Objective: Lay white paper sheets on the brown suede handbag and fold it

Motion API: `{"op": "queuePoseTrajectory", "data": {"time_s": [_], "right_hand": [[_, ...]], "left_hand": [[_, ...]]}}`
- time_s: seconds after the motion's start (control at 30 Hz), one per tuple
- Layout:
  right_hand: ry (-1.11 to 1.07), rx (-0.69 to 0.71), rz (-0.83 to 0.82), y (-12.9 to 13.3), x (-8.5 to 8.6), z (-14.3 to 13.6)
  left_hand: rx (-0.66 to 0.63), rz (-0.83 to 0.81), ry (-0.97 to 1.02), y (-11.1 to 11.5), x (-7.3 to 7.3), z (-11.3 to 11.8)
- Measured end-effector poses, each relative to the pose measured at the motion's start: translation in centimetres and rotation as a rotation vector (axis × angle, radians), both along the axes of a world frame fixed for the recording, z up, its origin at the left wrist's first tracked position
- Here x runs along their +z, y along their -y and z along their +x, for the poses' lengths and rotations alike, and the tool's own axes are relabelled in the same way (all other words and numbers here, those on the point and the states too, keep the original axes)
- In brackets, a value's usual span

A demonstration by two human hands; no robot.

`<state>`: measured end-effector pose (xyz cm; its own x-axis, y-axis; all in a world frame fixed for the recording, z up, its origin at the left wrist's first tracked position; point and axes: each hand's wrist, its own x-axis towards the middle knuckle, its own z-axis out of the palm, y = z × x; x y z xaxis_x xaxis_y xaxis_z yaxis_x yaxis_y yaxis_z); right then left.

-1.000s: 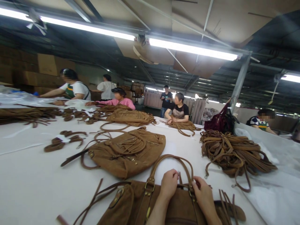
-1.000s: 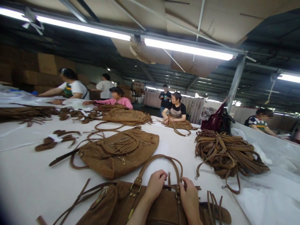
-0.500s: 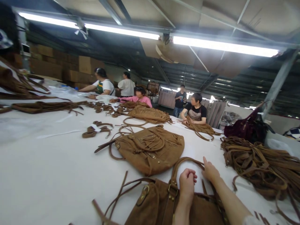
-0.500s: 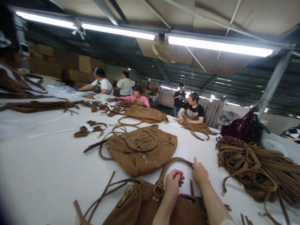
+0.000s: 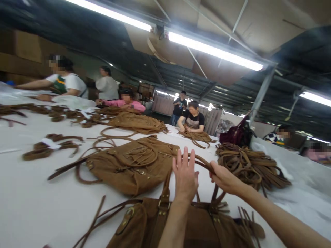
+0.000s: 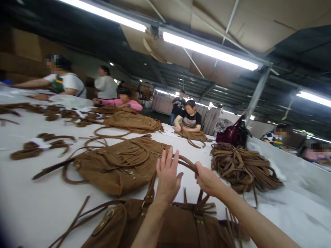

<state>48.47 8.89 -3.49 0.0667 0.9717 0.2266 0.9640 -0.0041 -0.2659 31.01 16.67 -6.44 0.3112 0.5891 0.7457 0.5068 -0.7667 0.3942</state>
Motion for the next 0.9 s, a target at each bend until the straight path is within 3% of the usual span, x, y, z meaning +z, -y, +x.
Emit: {"op": "queuePoseTrajectory", "data": {"time_s": [0.07,0.17,0.33,0.43,0.53,0.63,0.7,0.8,0.9], "right_hand": [[-0.026,0.025,0.0,2.4,0.7,-0.6],[-0.057,0.003,0.012,4.5,1.3,0.1],[-0.315,-0.338,0.214,9.0,2.7,6.6],[-0.351,-0.543,0.279,15.0,3.8,11.2],[-0.335,-0.721,0.256,22.5,3.8,14.3],[-0.321,-0.864,0.166,29.3,1.8,16.3],[-0.318,-0.924,0.095,32.5,-0.2,17.7],[-0.305,-0.963,0.08,34.6,-3.7,19.8],[-0.293,-0.973,0.116,34.3,-6.5,21.5]], "left_hand": [[-0.003,0.072,-0.079,0.5,1.7,-0.1],[-0.098,0.023,-0.29,0.7,3.0,-0.1],[-0.154,-0.073,-0.395,0.1,3.0,0.5],[-0.102,-0.1,-0.371,-0.5,3.2,0.6],[-0.089,-0.108,-0.389,-0.9,3.3,0.9],[-0.091,-0.116,-0.412,-0.8,3.3,1.5],[-0.092,-0.109,-0.404,-0.6,3.4,1.7],[-0.099,-0.09,-0.392,-0.7,3.4,1.8],[-0.118,-0.081,-0.38,-0.9,3.3,1.7]]}}
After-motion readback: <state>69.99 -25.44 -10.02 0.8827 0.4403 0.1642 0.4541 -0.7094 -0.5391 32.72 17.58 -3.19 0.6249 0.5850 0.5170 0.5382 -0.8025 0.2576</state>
